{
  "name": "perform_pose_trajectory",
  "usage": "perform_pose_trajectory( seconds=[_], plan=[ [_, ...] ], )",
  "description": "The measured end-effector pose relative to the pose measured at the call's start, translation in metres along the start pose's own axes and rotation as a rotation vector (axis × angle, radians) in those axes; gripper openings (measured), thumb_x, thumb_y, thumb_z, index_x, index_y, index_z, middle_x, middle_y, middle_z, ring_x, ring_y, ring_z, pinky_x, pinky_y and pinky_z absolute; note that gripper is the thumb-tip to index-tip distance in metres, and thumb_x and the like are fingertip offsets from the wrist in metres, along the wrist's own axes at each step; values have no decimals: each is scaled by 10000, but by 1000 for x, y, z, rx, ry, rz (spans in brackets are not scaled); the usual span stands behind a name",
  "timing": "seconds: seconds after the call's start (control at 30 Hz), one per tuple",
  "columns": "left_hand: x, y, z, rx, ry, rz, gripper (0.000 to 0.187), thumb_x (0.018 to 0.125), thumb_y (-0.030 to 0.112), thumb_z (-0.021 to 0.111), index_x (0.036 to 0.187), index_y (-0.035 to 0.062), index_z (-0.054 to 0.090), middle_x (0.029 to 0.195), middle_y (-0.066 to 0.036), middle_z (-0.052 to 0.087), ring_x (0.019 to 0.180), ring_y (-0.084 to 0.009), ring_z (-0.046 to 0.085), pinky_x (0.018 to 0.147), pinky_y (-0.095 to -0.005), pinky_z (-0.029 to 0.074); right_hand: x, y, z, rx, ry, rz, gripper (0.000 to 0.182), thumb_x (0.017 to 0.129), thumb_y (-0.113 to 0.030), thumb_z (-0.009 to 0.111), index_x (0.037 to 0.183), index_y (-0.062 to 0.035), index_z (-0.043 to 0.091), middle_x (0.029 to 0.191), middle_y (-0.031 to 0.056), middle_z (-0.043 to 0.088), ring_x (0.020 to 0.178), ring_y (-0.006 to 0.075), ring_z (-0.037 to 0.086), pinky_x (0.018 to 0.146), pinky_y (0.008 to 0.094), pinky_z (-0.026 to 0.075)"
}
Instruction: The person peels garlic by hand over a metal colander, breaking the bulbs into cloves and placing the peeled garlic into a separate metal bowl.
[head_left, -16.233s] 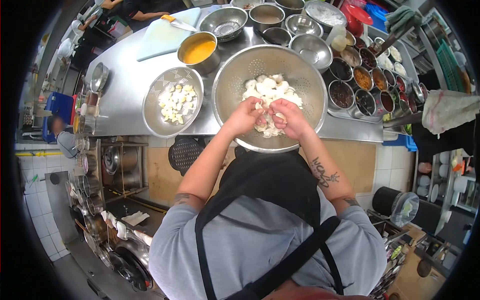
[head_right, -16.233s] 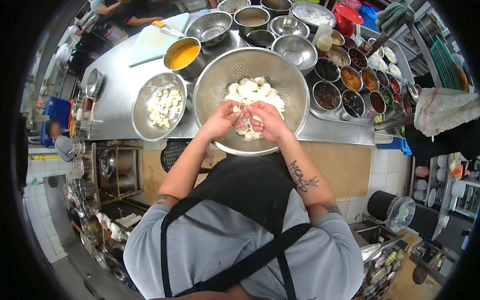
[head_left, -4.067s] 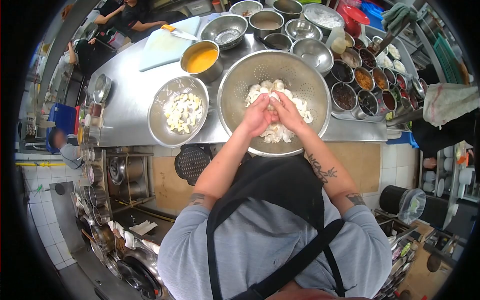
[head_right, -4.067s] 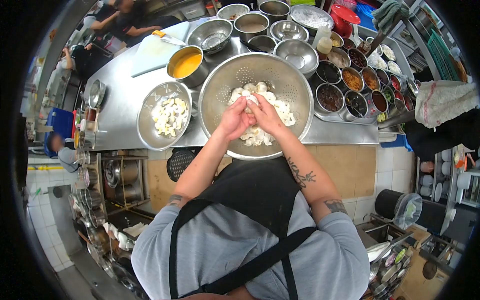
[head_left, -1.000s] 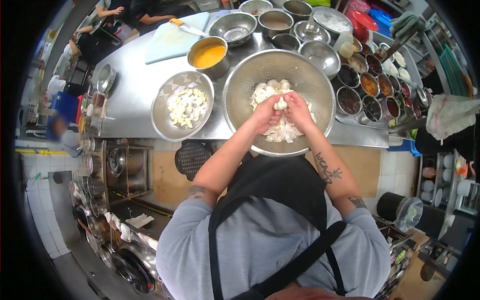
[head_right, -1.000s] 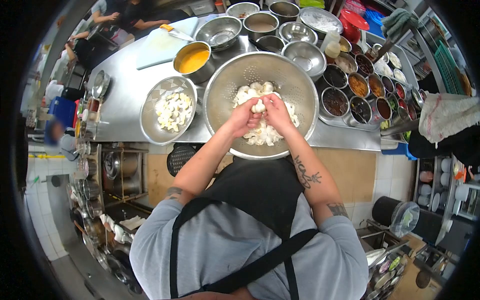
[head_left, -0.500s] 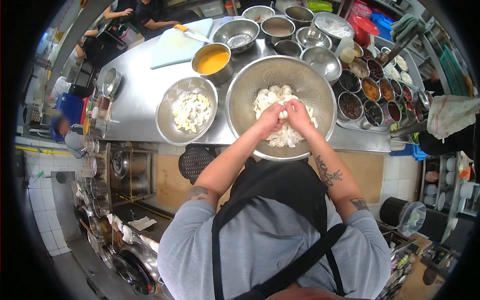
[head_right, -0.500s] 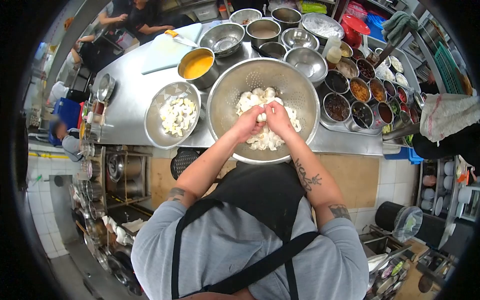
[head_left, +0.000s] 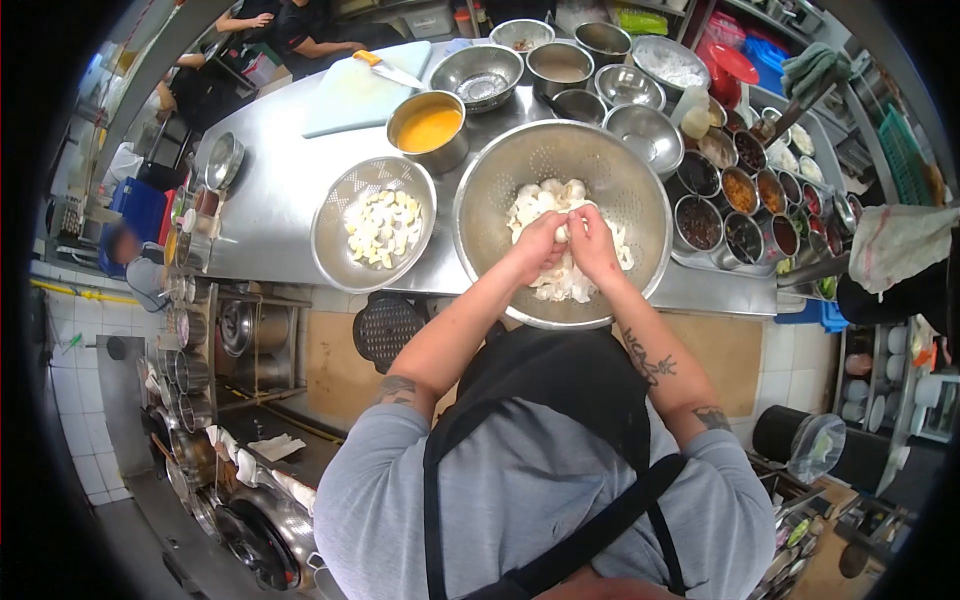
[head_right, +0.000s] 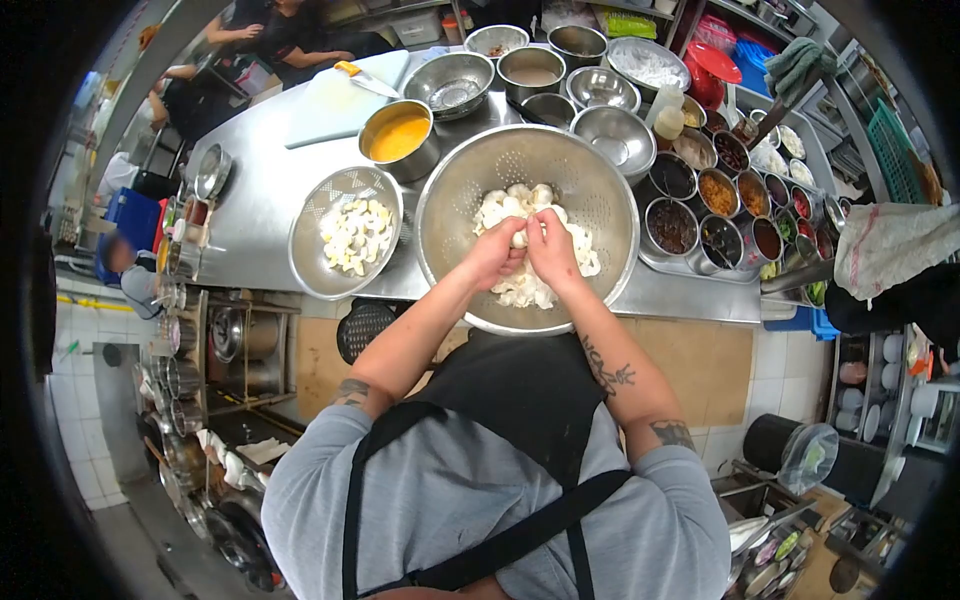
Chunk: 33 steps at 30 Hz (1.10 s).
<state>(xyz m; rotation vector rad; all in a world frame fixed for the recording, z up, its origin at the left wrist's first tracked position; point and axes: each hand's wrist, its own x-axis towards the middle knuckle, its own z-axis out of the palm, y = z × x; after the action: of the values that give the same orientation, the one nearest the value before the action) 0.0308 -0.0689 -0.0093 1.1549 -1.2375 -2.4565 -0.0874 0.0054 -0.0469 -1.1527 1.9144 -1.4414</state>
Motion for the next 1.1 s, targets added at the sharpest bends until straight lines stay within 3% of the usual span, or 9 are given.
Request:
perform_pose_trajectory(
  seconds=[0.07,0.17,0.27,0.5,0.7,0.73,0.87,1.0,1.1],
  plan=[
    [9,-7,-5,-88,-44,33,347,1029,374,306,992,135,555,621,46,405,465,-55,270,424,-239,183,-7,-25,-2,102,-18,55,322,954,-329,608,1023,-17,567,828,242,661,717,372,676,648,419,513],
    [-1,2,-10,-160,-180,-26,357,1030,342,286,1081,126,565,637,50,453,451,-49,286,407,-237,199,-17,-54,-9,-169,-75,-121,336,954,-333,611,1030,-9,563,827,243,659,728,390,675,659,426,518],
    [-1,2,-13,-200,-297,-21,399,1033,358,244,1045,125,568,640,57,465,455,-47,294,410,-226,205,-12,-46,-6,-193,-41,-215,314,947,-318,608,1029,-20,553,797,254,658,744,435,663,660,475,520],
    [4,-9,-2,-175,-155,10,263,1034,364,368,1000,151,519,655,38,412,497,-60,292,437,-226,227,-9,-32,-1,-223,55,-83,233,957,-265,553,961,-32,551,760,281,643,737,471,646,626,505,508],
    [-3,-8,12,-95,-75,149,178,1032,339,437,1098,174,439,700,6,426,520,-73,328,457,-232,254,3,-14,-3,11,105,23,191,959,-209,553,1015,-28,579,704,213,658,643,331,686,591,423,516],
    [-6,-5,16,-79,-74,152,182,1033,340,439,1104,173,434,702,3,427,523,-73,337,457,-232,254,4,-15,-6,-5,116,0,170,960,-170,563,1049,-28,591,680,166,659,611,258,675,582,376,515],
    [0,-7,8,-88,-35,161,221,1040,360,427,1160,175,425,690,5,442,504,-74,344,444,-239,252,-3,-47,-10,-100,38,-77,136,981,-129,546,1050,-19,590,691,133,660,606,176,655,575,331,513],
    [-2,1,0,-276,18,161,248,1036,385,424,1170,177,437,674,16,450,478,-78,324,436,-244,249,7,-45,1,384,-21,224,151,1026,-154,487,1119,-61,559,741,29,551,546,94,497,467,219,382],
    [1,5,-10,-367,94,122,245,1032,385,427,1159,177,449,662,18,447,475,-81,323,434,-245,244,28,-66,-13,926,-1,456,157,1027,-175,491,1105,-43,524,765,46,509,545,108,445,426,229,331]
  ],
)
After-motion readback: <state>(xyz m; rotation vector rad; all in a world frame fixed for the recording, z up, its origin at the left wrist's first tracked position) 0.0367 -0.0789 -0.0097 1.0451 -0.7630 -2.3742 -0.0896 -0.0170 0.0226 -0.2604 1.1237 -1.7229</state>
